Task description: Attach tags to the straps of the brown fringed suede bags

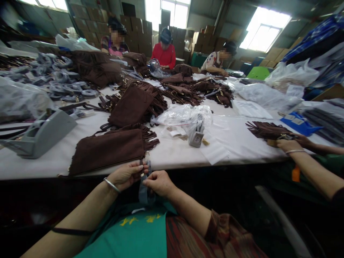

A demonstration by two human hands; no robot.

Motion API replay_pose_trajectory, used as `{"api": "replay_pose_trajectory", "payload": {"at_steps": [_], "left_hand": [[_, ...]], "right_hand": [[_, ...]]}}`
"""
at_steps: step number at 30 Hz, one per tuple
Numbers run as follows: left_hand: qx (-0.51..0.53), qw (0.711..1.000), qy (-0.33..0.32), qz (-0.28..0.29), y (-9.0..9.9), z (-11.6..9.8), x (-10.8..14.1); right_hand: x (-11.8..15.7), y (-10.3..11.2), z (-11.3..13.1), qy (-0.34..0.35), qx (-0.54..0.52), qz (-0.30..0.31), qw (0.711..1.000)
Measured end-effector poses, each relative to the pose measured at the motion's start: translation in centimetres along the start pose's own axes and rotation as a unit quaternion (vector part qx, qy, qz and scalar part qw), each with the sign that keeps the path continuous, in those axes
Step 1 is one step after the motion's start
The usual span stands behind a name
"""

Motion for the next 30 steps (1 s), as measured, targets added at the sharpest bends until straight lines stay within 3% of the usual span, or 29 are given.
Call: {"api": "replay_pose_trajectory", "payload": {"at_steps": [10,20,30], "left_hand": [[-0.012,1.0,0.02,-0.004,-0.1,0.2,0.2],[-0.032,0.998,0.041,-0.036,0.9,0.3,1.2],[-0.019,0.998,0.041,-0.054,0.2,0.1,1.6]], "right_hand": [[-0.5,0.0,-0.9,-0.047,-0.065,-0.015,0.997],[-0.9,-0.9,-0.6,0.006,-0.031,-0.027,0.999],[-1.2,-1.1,0.5,0.011,-0.102,-0.059,0.993]]}}
Point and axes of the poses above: each hand's wrist, its own x-axis away from the middle knuckle, its own y-axis out of the back of the hand, z = x × y, the point moved 6 cm from there along -x, towards the middle knuckle, and after that the axes turned 11 degrees about -x, right-handed, at the moved point
